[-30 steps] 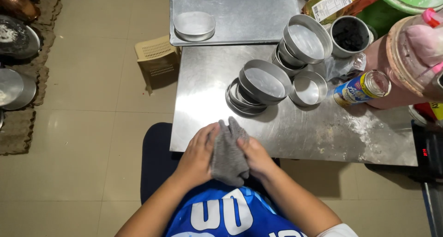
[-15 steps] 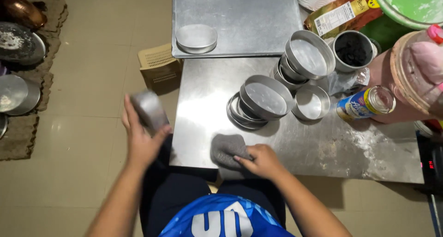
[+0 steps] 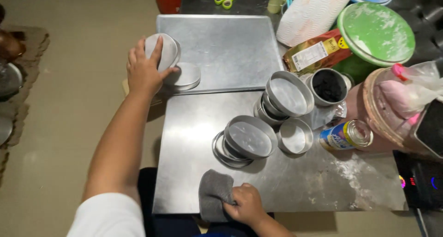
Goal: Wiping and stacking metal baking pans on a prep table.
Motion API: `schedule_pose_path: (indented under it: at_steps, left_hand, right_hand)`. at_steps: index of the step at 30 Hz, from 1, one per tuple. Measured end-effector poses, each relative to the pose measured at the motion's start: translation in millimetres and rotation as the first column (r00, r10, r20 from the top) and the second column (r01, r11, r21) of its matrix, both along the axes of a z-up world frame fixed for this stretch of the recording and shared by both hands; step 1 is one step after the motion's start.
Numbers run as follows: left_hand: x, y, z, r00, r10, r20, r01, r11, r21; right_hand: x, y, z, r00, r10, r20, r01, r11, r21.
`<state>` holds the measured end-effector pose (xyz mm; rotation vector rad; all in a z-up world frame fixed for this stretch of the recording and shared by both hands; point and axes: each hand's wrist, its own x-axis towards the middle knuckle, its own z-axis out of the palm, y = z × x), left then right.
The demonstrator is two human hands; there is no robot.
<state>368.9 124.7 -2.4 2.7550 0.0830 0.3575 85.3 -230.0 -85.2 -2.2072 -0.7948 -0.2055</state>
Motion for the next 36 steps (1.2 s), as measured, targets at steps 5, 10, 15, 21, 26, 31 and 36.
schedule_pose_path:
  at_steps: [5, 10, 15, 21, 26, 31, 36]
  left_hand:
    - [64.0, -27.9, -36.4, 0.991, 0.009, 0.134, -0.014, 0.999, 0.033]
    - [96.0, -37.9, -56.1, 0.98, -0.043, 0.196, 0.014, 0.989, 0.145]
    - [95.6, -42.7, -64.3, 0.995, -0.01, 0.095, 0.005, 0.998, 0.056]
    - [99.3, -42.0, -52.2, 0.999, -0.034, -0.008, 0.034, 0.998, 0.049]
    - [91.6, -48.5, -46.3, 0.99, -0.035, -0.137, 0.038, 0.999, 0.02]
    - [93.5, -45.9, -63.4, 0.999, -0.043, 0.026, 0.044, 0.998, -0.035]
    - [91.5, -45.4, -71.8, 0.994, -0.037, 0.099, 0.044, 0.997, -0.065]
  right_hand:
    - [0.7, -1.8, -1.7, 0.998, -0.017, -0.054, 0.016, 1.0, -0.019]
    - [-2.5, -10.3, -22.5, 0.999, 0.04, -0.007, -0.04, 0.998, -0.04]
    - [0.1, -11.0, -18.9, 0.994, 0.084, -0.065, -0.086, 0.996, -0.014]
    - [5.0, -12.3, -16.3, 0.995, 0.071, -0.072, -0.074, 0.996, -0.039]
    - [-0.4, -19.6, -33.5, 0.996, 0.066, -0.063, -0.068, 0.997, -0.033]
    - [0.6, -13.5, -20.8, 0.996, 0.085, -0.015, -0.085, 0.996, -0.01]
    - [1.5, -10.8, -14.0, 0.997, 0.079, -0.003, -0.079, 0.997, 0.006]
